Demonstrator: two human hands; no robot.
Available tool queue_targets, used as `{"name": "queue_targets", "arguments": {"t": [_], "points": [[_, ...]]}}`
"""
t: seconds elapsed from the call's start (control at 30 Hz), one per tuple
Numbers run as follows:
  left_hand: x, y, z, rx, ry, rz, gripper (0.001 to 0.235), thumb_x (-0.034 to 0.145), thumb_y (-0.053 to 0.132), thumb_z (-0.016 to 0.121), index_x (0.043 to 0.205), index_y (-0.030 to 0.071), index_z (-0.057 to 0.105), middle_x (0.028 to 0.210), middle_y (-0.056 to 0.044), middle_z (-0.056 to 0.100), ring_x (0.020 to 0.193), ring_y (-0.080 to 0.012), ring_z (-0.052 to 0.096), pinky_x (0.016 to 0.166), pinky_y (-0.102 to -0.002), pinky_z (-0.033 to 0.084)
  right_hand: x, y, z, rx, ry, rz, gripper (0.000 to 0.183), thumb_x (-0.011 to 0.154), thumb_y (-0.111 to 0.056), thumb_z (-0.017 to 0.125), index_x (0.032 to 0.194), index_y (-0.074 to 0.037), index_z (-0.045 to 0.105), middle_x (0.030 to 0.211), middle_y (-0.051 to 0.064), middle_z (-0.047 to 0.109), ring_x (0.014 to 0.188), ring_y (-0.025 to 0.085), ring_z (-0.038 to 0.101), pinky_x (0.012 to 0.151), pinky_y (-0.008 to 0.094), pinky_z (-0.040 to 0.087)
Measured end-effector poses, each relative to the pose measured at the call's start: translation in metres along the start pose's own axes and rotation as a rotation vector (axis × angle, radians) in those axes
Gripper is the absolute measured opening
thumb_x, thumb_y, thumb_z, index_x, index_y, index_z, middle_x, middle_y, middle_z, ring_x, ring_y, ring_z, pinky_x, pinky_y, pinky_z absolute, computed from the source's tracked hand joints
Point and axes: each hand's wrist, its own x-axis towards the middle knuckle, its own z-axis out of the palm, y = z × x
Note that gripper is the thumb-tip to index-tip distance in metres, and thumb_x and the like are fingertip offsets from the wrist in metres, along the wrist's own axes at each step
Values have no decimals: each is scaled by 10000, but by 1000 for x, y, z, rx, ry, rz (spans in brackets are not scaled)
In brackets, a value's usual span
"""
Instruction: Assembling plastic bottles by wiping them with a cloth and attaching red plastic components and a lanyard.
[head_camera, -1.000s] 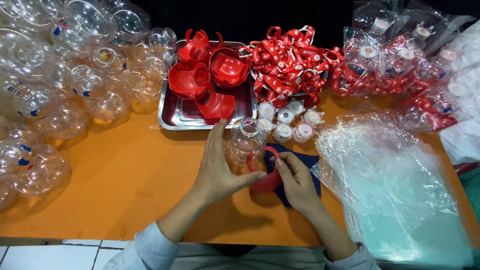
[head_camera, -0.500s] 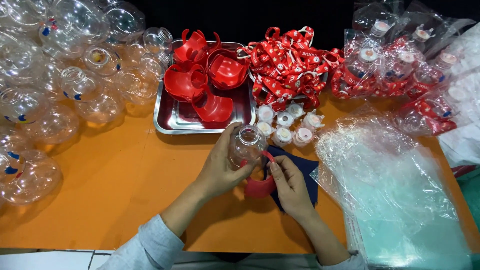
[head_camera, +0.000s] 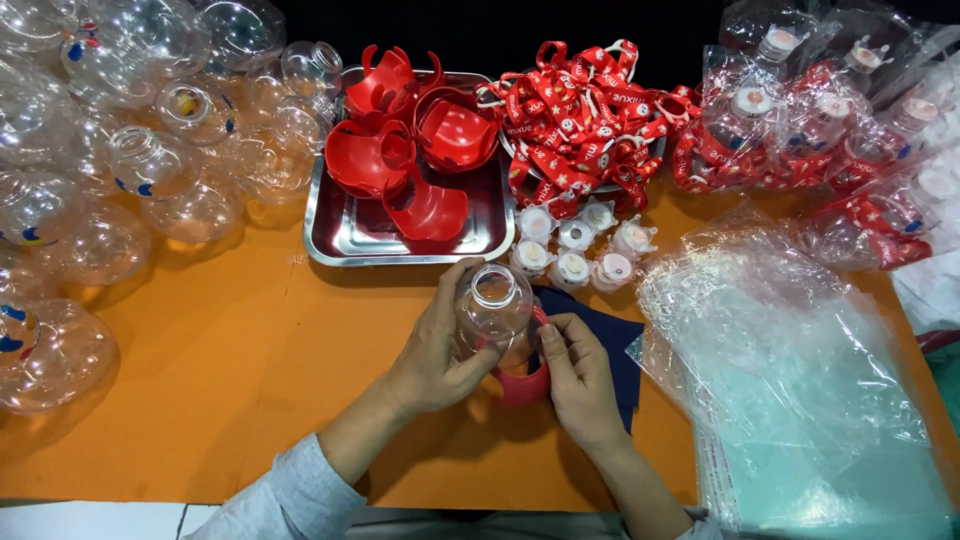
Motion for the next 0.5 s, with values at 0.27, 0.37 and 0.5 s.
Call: {"name": "queue_targets", "arguments": {"t": [0.27, 0.37, 0.5], "points": [[-5, 5, 4, 15, 38, 28, 749, 874, 198, 696, 1479, 9, 297, 1290, -142, 637, 1147, -272, 673, 1024, -373, 515, 3, -5, 6, -83, 44, 75, 231, 1059, -247, 537, 934, -99, 662, 723, -34, 569, 623, 73, 467, 560, 248, 394], [-9, 2, 10, 45, 73, 19, 980, 698, 347, 830, 1477, 10, 340, 1270, -185, 640, 1145, -369, 662, 1019, -473, 518, 6, 2, 3, -92, 47, 43, 282, 1072, -220, 509, 914, -56, 676, 697, 33, 602, 645, 127, 542, 589, 270, 453], [-9, -1, 14, 135, 110, -14, 1332, 413, 487, 1008, 1481, 17, 365, 1267, -233, 628, 1159, -462, 636, 1039, -569, 498, 9, 1, 4, -121, 89, -11, 316, 1082, -166, 476, 909, -9, 688, 646, 113, 618, 634, 177, 580, 576, 299, 479]]}}
